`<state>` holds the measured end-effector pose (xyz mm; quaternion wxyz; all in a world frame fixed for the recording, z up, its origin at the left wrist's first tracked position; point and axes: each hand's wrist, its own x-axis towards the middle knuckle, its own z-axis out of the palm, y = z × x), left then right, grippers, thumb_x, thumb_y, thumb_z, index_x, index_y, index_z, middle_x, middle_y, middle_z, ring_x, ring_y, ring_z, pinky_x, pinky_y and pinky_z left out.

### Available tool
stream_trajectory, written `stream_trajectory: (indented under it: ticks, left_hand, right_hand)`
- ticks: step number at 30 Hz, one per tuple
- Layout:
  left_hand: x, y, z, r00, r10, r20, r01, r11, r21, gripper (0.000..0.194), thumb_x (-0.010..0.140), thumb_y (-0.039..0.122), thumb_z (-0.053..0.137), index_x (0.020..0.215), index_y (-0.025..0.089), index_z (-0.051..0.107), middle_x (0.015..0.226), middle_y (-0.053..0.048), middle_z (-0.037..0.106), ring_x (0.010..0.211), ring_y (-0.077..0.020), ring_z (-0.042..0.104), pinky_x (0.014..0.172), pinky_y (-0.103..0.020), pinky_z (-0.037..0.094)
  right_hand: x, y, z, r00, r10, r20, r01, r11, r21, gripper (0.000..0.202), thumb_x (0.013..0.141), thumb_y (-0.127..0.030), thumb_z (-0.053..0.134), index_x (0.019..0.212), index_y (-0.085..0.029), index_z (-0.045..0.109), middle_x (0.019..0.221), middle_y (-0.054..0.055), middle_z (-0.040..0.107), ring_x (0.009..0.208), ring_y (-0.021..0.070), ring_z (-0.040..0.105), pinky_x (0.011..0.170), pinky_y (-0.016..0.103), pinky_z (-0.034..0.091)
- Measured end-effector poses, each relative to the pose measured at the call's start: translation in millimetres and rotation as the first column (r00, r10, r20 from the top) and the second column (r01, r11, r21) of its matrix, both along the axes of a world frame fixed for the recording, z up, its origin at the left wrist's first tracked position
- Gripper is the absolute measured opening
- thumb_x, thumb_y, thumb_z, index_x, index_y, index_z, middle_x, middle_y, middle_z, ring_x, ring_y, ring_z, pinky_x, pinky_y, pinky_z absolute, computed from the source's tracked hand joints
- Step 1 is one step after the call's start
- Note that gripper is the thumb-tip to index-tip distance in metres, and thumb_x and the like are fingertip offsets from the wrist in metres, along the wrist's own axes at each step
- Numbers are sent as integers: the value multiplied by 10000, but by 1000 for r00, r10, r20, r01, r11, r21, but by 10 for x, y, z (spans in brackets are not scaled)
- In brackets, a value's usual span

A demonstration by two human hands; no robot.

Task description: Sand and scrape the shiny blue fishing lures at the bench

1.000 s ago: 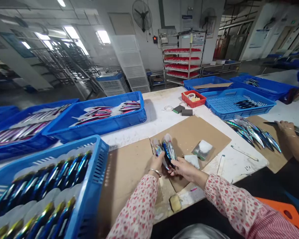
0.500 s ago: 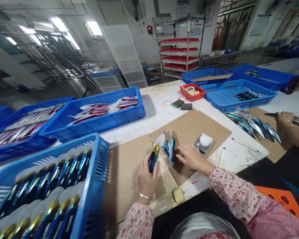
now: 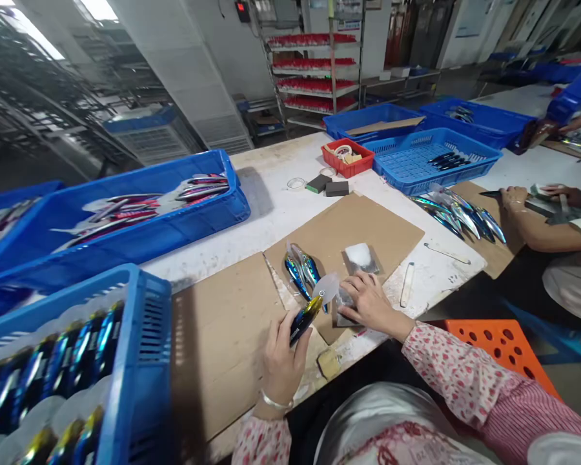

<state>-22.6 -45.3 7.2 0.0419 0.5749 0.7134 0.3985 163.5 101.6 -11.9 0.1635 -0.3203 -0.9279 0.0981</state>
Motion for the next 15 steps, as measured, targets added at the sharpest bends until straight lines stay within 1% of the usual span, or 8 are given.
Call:
stream_trajectory:
  ticks: [2, 5, 8, 11, 13, 15]
  left_hand:
    - [3, -26, -37, 999, -11, 34, 11, 1000, -18, 361, 887, 350, 534, 1210, 188, 550, 1120, -112, 627, 1060, -244, 605, 920, -360, 485]
    - [-3, -79, -84, 996, -28, 84, 36, 995, -91, 383, 892, 356, 520, 1240, 198, 531, 1178, -113, 635, 1111, -254, 593, 968, -385, 466]
    - [-2, -117, -107, 991, -32, 128, 53, 985, -165, 389, 895, 367, 507, 1249, 205, 521, 1198, -114, 639, 1118, -256, 594, 978, -400, 461]
    - [4, -125, -117, 983, -29, 183, 70, 974, -217, 391, 894, 377, 503, 1250, 217, 522, 1203, -111, 642, 1128, -258, 593, 988, -406, 454]
    - [10, -119, -116, 974, -29, 224, 84, 967, -241, 386, 886, 389, 512, 1232, 222, 538, 1204, -106, 643, 1143, -263, 584, 998, -407, 446]
    - [24, -114, -107, 963, -35, 265, 106, 961, -256, 395, 878, 407, 520, 1225, 219, 547, 1213, -104, 636, 1155, -264, 572, 1004, -403, 437]
  right_hand:
    - [26, 11, 5, 999, 10, -30, -11, 1000, -25, 499, 905, -513, 560, 1288, -193, 529, 1266, 123, 568, 1221, 318, 383, 1002, 486, 275]
    - [119, 77, 19, 996, -3, -89, -2, 998, -58, 430, 942, -462, 514, 1278, -197, 547, 1270, 120, 568, 1233, 303, 384, 1011, 468, 288]
    - [240, 132, 38, 986, 5, -164, -17, 997, -74, 383, 930, -430, 540, 1231, -197, 577, 1242, 112, 583, 1212, 291, 408, 1015, 451, 311]
    - [340, 124, 46, 982, 80, -171, -94, 992, -81, 464, 869, -512, 606, 1200, -187, 585, 1273, 116, 561, 1224, 299, 399, 1018, 452, 324]
    - [372, 91, 36, 983, 131, -132, -144, 985, -91, 560, 814, -590, 636, 1192, -180, 583, 1332, 136, 513, 1258, 318, 365, 1029, 472, 315]
    - [374, 56, 15, 984, 152, -93, -161, 981, -107, 617, 779, -629, 652, 1190, -174, 579, 1377, 155, 465, 1271, 330, 349, 1029, 487, 313]
